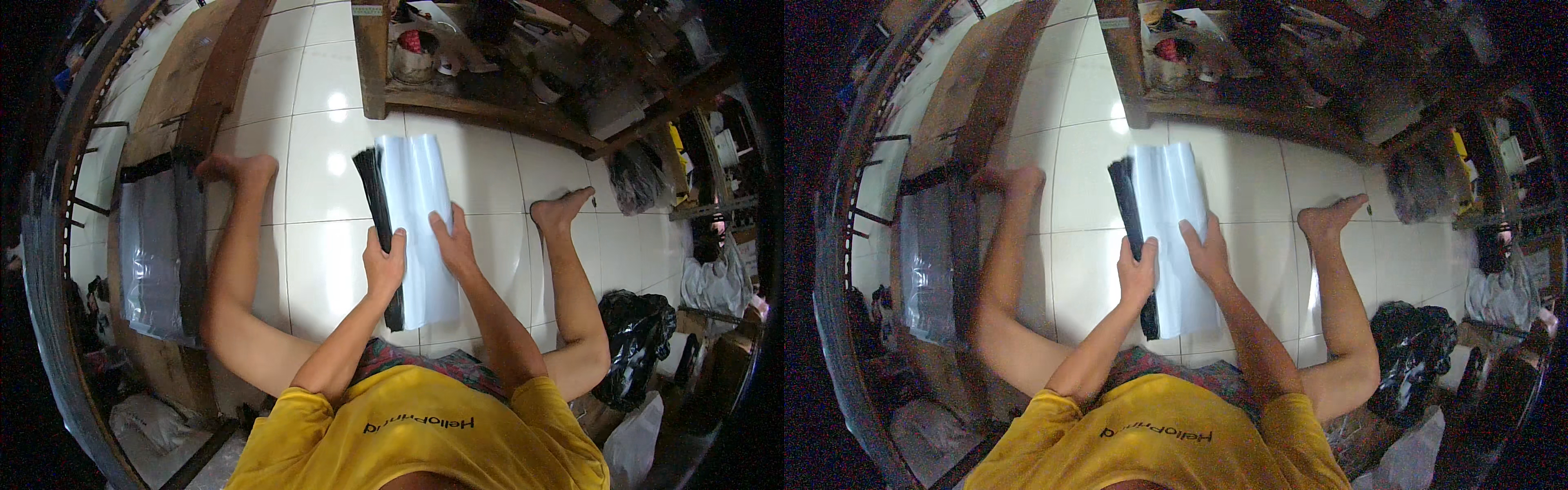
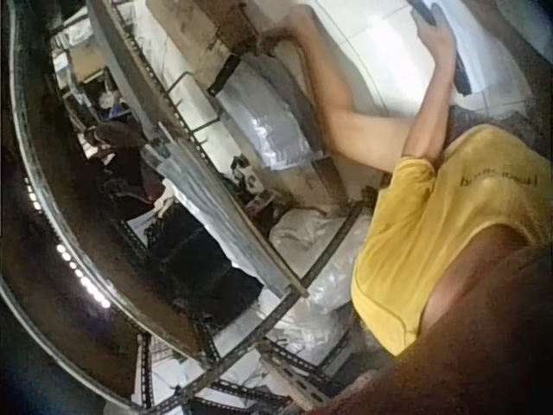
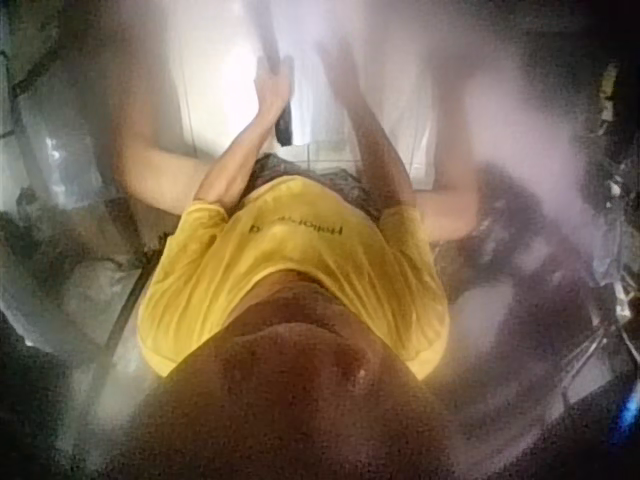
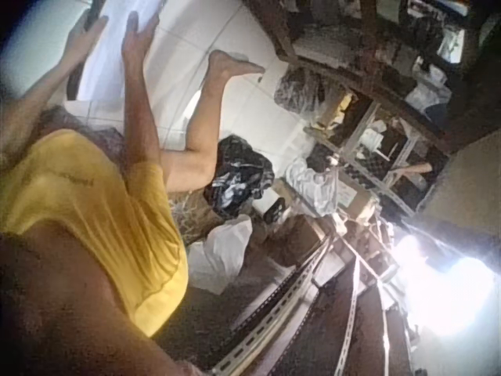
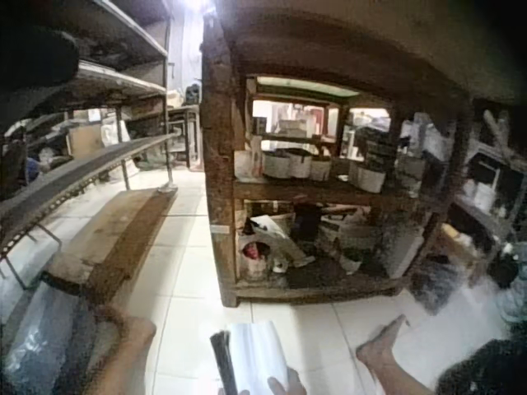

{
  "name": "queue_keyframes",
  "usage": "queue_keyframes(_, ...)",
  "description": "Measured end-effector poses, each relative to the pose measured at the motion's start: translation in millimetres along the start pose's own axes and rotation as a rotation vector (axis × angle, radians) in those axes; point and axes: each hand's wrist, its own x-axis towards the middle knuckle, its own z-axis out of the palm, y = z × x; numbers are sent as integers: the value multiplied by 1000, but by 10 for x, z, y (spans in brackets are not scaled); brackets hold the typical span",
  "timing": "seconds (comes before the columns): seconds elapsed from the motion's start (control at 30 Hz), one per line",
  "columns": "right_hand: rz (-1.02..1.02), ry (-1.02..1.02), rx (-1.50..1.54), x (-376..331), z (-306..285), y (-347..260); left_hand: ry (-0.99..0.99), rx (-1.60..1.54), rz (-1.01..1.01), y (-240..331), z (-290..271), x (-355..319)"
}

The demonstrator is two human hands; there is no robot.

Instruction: The person sits on the floor and folds white poly mailers one by one. They smooth each mailer flat, fold it in half, and stack the folded units into a neat pile.

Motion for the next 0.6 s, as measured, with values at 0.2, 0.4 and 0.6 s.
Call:
queue_keyframes(0.2, -385, 3, 193, -340, -349, -741, 76, -290, 426, 242, -106, -164)
queue_keyframes(0.4, -158, -96, 961, -246, -780, 342, -188, 36, 490, -377, -307, -159)
queue_keyframes(0.6, -715, -66, -318, -590, -1020, -2019, -515, -215, 252, -359, -496, 195)
